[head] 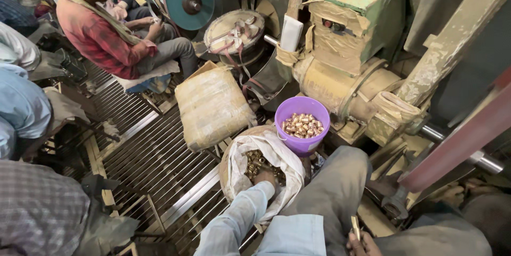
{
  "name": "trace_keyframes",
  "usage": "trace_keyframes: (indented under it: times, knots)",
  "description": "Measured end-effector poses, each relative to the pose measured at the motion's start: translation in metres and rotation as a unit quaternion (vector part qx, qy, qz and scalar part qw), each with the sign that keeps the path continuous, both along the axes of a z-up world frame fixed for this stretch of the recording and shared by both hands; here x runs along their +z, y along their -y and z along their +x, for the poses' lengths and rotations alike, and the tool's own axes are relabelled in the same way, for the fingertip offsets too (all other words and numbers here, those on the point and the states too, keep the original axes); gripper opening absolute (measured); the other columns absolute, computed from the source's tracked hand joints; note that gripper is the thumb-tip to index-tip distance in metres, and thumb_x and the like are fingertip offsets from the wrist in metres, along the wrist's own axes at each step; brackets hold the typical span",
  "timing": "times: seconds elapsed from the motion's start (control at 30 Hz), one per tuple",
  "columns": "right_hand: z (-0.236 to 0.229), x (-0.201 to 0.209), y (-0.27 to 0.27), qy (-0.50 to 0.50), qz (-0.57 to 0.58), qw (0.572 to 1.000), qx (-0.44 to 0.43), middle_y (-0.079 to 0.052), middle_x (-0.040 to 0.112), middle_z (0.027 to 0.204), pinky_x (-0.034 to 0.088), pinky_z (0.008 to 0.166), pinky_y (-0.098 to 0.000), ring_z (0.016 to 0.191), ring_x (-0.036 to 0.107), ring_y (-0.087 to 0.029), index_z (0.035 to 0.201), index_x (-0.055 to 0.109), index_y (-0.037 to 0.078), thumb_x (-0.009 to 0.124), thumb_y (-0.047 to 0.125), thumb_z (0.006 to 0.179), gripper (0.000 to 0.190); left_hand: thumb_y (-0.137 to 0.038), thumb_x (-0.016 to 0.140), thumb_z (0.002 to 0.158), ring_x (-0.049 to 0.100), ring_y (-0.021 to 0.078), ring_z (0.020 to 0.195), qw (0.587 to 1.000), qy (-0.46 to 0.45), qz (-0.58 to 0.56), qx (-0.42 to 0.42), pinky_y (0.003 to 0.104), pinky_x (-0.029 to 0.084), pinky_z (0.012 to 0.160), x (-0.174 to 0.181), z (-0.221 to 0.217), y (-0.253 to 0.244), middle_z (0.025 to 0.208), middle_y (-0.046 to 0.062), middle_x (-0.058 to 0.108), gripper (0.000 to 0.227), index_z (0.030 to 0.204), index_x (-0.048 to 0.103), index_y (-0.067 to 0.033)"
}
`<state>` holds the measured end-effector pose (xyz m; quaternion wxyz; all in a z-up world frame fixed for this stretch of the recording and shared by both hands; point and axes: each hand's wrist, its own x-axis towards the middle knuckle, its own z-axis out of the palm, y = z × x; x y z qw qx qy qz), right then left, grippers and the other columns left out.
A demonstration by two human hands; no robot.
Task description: The person sits on a metal grate floor and repeatedly polishes small brass-colored metal parts using a belt sander. They pick up parts from a white sack, press them against the moving belt, and place the finished pieces into a purple bucket.
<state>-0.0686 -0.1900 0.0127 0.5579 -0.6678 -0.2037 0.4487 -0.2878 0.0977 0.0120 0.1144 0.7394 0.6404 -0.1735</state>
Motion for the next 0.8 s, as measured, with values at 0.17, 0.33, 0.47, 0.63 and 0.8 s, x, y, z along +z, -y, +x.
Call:
trace_keyframes:
  times: [0.17, 0.33, 0.47, 0.63, 0.8]
  knots:
    - [-0.006, -0.007, 0.002, 0.004, 0.026, 1.0, -0.017, -0.008, 0.065, 0.063, 0.04, 0.046, -0.0281, 0.047, 0.051, -0.013, 0.103, 0.072, 0.003, 0.071, 0.021, 0.091, 0.022, -0.02, 0.056, 0.099, 0.069, 0.03, 0.116, 0.999, -0.003, -0.035, 0.031, 0.043, 0.057, 0.094, 0.0, -0.005, 0.005, 0.128, 0.013, 0.07, 0.029, 0.121, 0.074, -0.0119]
    - [-0.001, -0.014, 0.004, -0.026, 0.007, 1.0, 0.009, -0.008, 0.066, 0.064, 0.04, 0.047, -0.0278, 0.047, 0.052, -0.013, 0.107, 0.07, 0.005, 0.069, 0.022, 0.092, 0.024, -0.018, 0.056, 0.099, 0.069, 0.0302, 0.114, 0.997, -0.062, -0.003, -0.042, 0.046, 0.058, 0.091, -0.006, -0.003, 0.007, 0.125, 0.012, 0.07, 0.028, 0.121, 0.073, -0.0134]
    - [0.0, -0.019, 0.002, -0.062, 0.019, 0.998, -0.01, -0.008, 0.064, 0.065, 0.041, 0.046, -0.0291, 0.047, 0.051, -0.014, 0.107, 0.069, 0.004, 0.069, 0.025, 0.092, 0.026, -0.025, 0.056, 0.1, 0.072, 0.0306, 0.106, 1.0, 0.003, -0.022, -0.016, 0.043, 0.058, 0.088, -0.011, -0.006, 0.011, 0.117, 0.014, 0.074, 0.028, 0.114, 0.077, -0.0144]
    - [-0.001, -0.023, 0.004, 0.03, -0.046, 0.998, -0.011, -0.008, 0.068, 0.064, 0.045, 0.049, -0.0293, 0.048, 0.055, -0.014, 0.104, 0.072, 0.005, 0.07, 0.025, 0.092, 0.024, -0.017, 0.051, 0.101, 0.075, 0.0311, 0.093, 0.998, -0.022, 0.032, -0.058, 0.045, 0.061, 0.075, -0.023, -0.006, 0.013, 0.105, 0.013, 0.076, 0.027, 0.106, 0.077, -0.0133]
    - [0.002, -0.027, 0.009, 0.056, -0.053, 0.997, -0.004, -0.007, 0.07, 0.062, 0.047, 0.05, -0.0299, 0.048, 0.057, -0.014, 0.099, 0.073, 0.005, 0.071, 0.026, 0.091, 0.023, -0.015, 0.055, 0.097, 0.075, 0.0305, 0.094, 0.996, -0.039, 0.008, -0.078, 0.044, 0.061, 0.077, -0.042, -0.012, 0.005, 0.103, 0.013, 0.076, 0.025, 0.102, 0.079, -0.0141]
